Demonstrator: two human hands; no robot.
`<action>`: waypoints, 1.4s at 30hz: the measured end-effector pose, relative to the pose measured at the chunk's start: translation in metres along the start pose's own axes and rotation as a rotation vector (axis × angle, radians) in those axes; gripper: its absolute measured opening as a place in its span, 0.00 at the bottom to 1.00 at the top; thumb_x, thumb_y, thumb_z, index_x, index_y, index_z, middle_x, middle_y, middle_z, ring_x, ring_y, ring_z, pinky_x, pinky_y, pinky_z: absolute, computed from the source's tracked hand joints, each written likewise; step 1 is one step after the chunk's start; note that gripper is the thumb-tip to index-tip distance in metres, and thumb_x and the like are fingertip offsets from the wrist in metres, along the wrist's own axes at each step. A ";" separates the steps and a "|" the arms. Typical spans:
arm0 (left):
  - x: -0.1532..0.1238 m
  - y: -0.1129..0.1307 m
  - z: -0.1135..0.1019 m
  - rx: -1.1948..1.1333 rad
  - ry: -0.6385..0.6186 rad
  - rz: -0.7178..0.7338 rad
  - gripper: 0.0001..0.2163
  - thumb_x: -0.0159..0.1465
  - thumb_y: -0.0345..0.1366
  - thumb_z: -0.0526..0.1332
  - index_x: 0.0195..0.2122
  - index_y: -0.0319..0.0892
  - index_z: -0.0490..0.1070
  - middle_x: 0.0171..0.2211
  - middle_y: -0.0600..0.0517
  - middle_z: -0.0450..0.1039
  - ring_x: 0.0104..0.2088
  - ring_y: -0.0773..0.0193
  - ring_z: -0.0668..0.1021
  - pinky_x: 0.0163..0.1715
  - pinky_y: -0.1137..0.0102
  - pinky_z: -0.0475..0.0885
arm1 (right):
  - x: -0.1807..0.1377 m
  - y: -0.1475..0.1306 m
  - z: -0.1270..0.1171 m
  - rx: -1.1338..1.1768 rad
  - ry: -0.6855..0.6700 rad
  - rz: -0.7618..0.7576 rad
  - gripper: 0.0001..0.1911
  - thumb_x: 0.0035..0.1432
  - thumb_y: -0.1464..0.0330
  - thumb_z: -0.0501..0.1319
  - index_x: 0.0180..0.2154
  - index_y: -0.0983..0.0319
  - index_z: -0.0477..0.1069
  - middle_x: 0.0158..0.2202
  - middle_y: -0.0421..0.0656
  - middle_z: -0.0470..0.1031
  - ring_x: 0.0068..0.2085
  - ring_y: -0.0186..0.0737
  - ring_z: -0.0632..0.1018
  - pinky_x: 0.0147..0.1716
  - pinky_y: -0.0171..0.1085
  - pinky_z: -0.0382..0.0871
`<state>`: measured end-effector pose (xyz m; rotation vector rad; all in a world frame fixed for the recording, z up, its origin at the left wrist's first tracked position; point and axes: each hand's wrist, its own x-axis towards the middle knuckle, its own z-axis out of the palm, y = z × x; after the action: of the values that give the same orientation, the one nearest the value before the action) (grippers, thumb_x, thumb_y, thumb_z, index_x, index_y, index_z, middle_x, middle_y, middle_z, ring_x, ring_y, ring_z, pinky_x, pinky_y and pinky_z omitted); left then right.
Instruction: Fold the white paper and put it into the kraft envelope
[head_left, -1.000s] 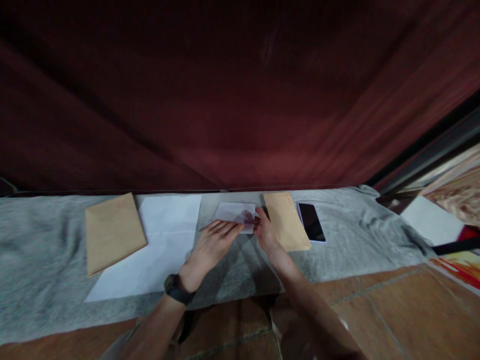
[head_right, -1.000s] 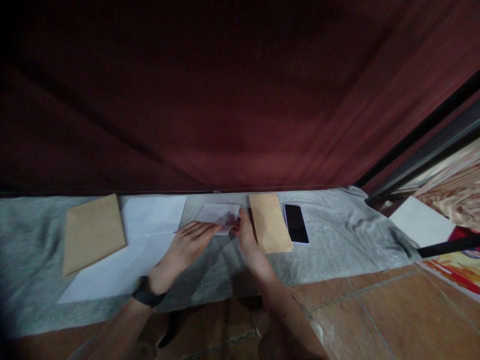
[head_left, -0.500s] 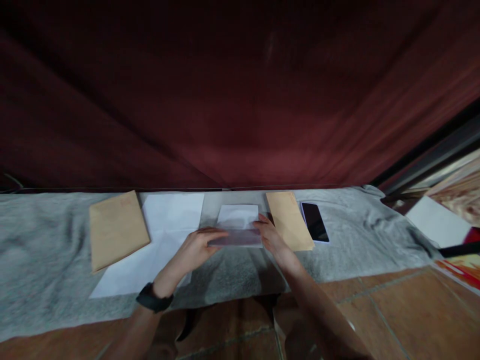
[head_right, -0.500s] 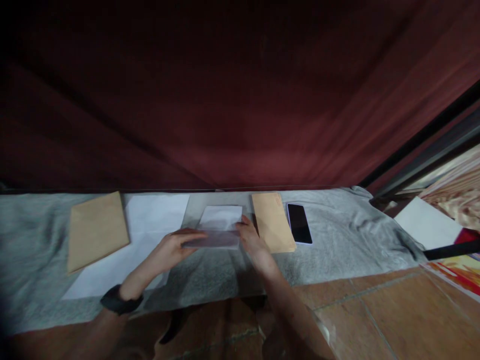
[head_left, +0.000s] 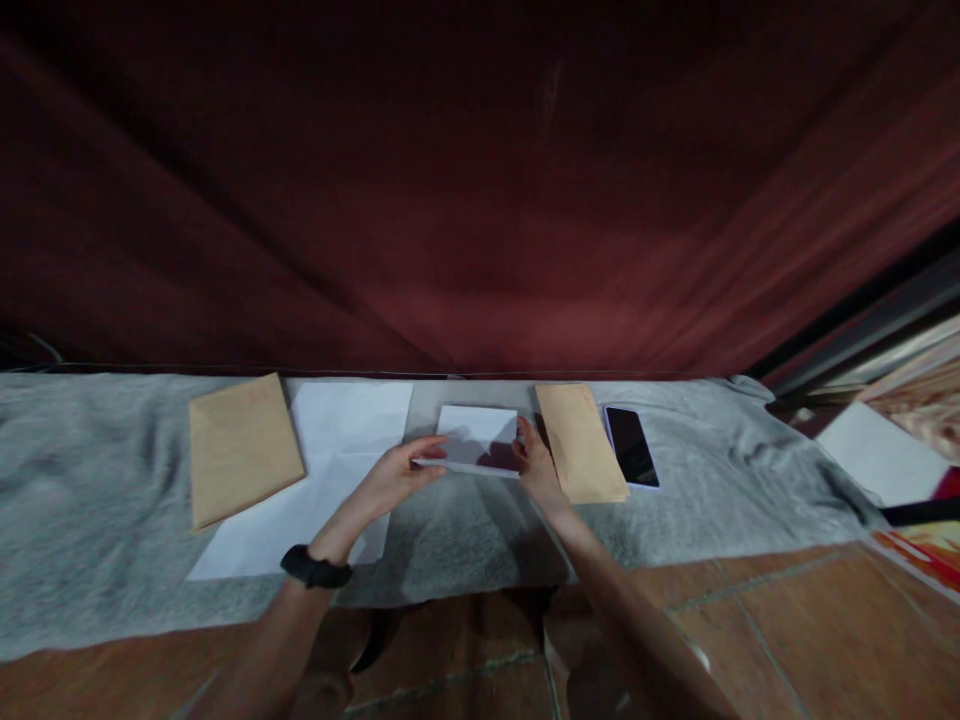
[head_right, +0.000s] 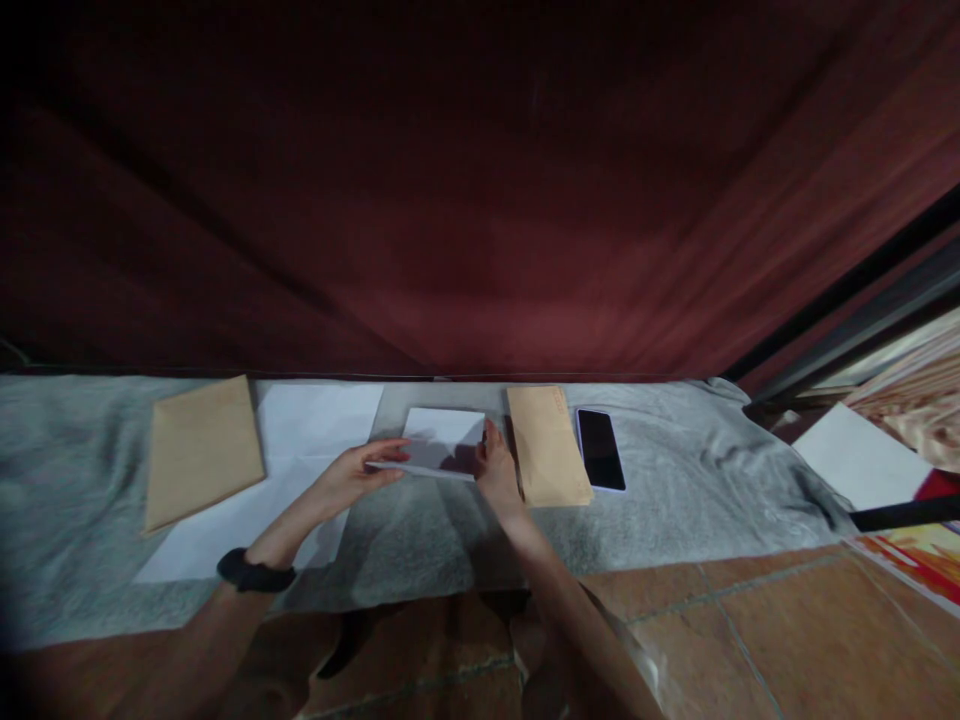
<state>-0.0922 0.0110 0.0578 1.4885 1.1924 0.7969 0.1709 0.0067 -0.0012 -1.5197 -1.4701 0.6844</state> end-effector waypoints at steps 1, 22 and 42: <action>0.001 -0.004 0.000 0.011 -0.001 -0.028 0.25 0.50 0.49 0.72 0.46 0.40 0.82 0.38 0.44 0.83 0.33 0.56 0.81 0.32 0.67 0.75 | -0.001 0.001 -0.001 -0.033 0.006 -0.016 0.29 0.60 0.70 0.58 0.63 0.63 0.68 0.55 0.53 0.77 0.58 0.51 0.76 0.58 0.47 0.71; 0.007 -0.001 -0.006 0.238 -0.184 -0.178 0.22 0.48 0.54 0.69 0.35 0.40 0.83 0.33 0.48 0.83 0.38 0.51 0.81 0.35 0.66 0.76 | -0.012 -0.031 -0.056 -0.002 -0.703 -0.109 0.25 0.61 0.73 0.65 0.59 0.56 0.75 0.67 0.44 0.69 0.67 0.44 0.70 0.67 0.45 0.65; -0.004 -0.017 -0.006 0.401 -0.372 0.146 0.13 0.62 0.37 0.64 0.45 0.48 0.84 0.56 0.46 0.79 0.58 0.51 0.78 0.61 0.58 0.69 | -0.022 -0.007 -0.056 -0.145 -0.684 -0.222 0.15 0.63 0.72 0.65 0.49 0.53 0.82 0.61 0.42 0.76 0.65 0.45 0.73 0.66 0.47 0.65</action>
<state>-0.1037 0.0084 0.0436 1.9702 1.0021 0.3569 0.2129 -0.0273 0.0263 -1.2478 -2.1998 1.0397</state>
